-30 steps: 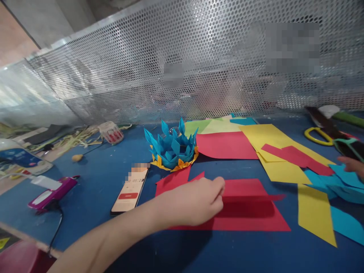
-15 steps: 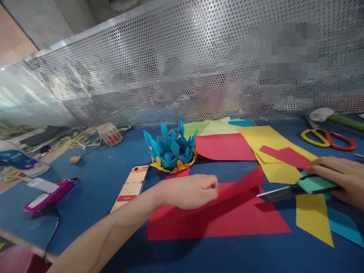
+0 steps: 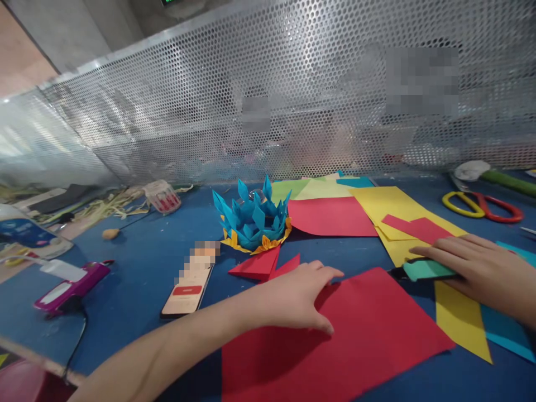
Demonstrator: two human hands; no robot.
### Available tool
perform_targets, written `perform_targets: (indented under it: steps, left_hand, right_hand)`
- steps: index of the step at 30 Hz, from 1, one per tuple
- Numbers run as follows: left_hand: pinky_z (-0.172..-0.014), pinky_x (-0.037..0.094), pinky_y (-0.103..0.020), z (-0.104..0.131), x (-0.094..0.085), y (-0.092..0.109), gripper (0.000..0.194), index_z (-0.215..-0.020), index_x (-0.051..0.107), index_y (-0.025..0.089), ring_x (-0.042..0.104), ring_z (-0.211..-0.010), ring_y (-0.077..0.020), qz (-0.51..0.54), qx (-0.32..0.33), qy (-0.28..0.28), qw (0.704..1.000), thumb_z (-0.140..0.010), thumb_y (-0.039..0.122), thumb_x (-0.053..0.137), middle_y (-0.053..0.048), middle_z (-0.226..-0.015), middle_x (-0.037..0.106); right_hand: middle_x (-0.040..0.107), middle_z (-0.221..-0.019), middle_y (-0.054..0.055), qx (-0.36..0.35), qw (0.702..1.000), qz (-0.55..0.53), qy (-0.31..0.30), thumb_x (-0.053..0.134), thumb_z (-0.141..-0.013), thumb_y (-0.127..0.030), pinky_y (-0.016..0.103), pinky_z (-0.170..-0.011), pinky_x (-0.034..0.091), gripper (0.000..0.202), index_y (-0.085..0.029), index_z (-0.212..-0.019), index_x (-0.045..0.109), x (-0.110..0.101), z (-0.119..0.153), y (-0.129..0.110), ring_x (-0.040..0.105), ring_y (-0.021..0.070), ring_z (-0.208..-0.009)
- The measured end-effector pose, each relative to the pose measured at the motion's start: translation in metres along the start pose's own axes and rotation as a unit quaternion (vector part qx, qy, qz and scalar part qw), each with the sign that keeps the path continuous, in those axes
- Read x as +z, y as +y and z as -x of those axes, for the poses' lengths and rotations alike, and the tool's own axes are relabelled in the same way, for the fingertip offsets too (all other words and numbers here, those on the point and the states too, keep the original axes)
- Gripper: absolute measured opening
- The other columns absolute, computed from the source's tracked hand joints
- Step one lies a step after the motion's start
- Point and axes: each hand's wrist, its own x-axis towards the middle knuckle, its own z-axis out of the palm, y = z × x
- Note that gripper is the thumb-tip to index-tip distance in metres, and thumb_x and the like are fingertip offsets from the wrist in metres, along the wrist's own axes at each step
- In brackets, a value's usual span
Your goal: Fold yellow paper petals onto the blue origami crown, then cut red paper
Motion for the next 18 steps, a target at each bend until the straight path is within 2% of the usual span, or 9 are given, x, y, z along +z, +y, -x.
perform_targets:
  steps: [3,6,9,11,12,14,16,18]
  left_hand:
    - [-0.094,0.049,-0.036,0.002,0.001,0.006,0.078,-0.142,0.047,0.019,0.057,-0.111,-0.0260,0.008,0.002,-0.005,1.000,-0.072,0.035,0.079,-0.008,-0.118,0.058]
    - [-0.097,0.048,-0.039,0.006,0.010,0.018,0.063,-0.139,0.050,0.019,0.057,-0.112,-0.0266,-0.028,0.010,0.023,0.999,-0.081,0.034,0.072,-0.011,-0.123,0.057]
    - [-0.099,0.048,-0.047,0.009,0.036,0.029,0.047,-0.134,0.053,0.014,0.055,-0.117,-0.0333,-0.138,0.019,0.028,0.990,-0.091,0.031,0.059,-0.017,-0.129,0.057]
    - [-0.104,0.045,-0.050,0.008,0.061,0.029,0.067,-0.142,0.046,0.008,0.046,-0.130,-0.0402,-0.167,0.013,0.002,0.986,-0.089,0.045,0.063,-0.023,-0.144,0.048]
    - [-0.110,0.038,-0.053,0.006,0.074,0.027,0.064,-0.148,0.038,0.009,0.037,-0.140,-0.0405,-0.184,0.031,0.028,0.982,-0.095,0.042,0.054,-0.023,-0.153,0.039]
    - [-0.115,0.031,-0.057,0.002,0.097,0.018,0.053,-0.154,0.028,0.020,0.026,-0.147,-0.0361,-0.200,0.072,0.092,0.973,-0.104,0.035,0.033,-0.016,-0.160,0.026]
    - [-0.114,0.031,-0.061,-0.001,0.110,0.010,0.052,-0.153,0.031,0.020,0.021,-0.149,-0.0356,-0.201,0.096,0.090,0.971,-0.104,0.037,0.026,-0.016,-0.160,0.023]
    - [-0.114,0.028,-0.066,-0.003,0.113,0.006,0.053,-0.153,0.032,0.019,0.018,-0.149,-0.0355,-0.187,0.099,0.068,0.975,-0.105,0.039,0.021,-0.017,-0.159,0.020]
  right_hand:
    - [0.072,-0.095,0.004,-0.085,0.996,0.001,0.013,0.052,-0.081,-0.020,0.034,-0.075,0.052,0.035,-0.025,-0.113,0.065,-0.005,-0.002,-0.002,0.066,0.0241,-0.084]
    - [0.071,-0.094,0.006,-0.104,0.994,0.012,0.024,0.052,-0.080,-0.016,0.036,-0.074,0.050,0.037,-0.022,-0.114,0.063,-0.007,-0.007,-0.011,0.065,0.0256,-0.082]
    - [0.069,-0.090,0.007,-0.104,0.994,0.018,0.035,0.049,-0.083,-0.017,0.037,-0.069,0.048,0.030,-0.020,-0.110,0.064,-0.007,-0.013,-0.021,0.064,0.0261,-0.076]
    - [0.069,-0.088,0.007,-0.112,0.993,0.017,0.039,0.046,-0.085,-0.017,0.035,-0.067,0.048,0.027,-0.020,-0.106,0.063,-0.007,-0.017,-0.026,0.064,0.0253,-0.075]
    - [0.069,-0.087,0.006,-0.119,0.992,0.015,0.039,0.046,-0.085,-0.017,0.034,-0.067,0.048,0.026,-0.020,-0.105,0.063,-0.007,-0.018,-0.027,0.065,0.0245,-0.075]
    - [0.068,-0.085,0.005,-0.132,0.990,0.012,0.038,0.044,-0.085,-0.016,0.032,-0.066,0.048,0.025,-0.022,-0.102,0.062,-0.008,-0.021,-0.029,0.065,0.0229,-0.074]
    - [0.068,-0.084,0.004,-0.133,0.990,0.014,0.039,0.043,-0.085,-0.015,0.032,-0.064,0.048,0.024,-0.022,-0.101,0.061,-0.008,-0.022,-0.030,0.065,0.0225,-0.073]
    - [0.068,-0.083,0.005,-0.124,0.991,0.020,0.042,0.042,-0.084,-0.014,0.033,-0.061,0.048,0.023,-0.021,-0.098,0.060,-0.008,-0.023,-0.032,0.066,0.0235,-0.072]
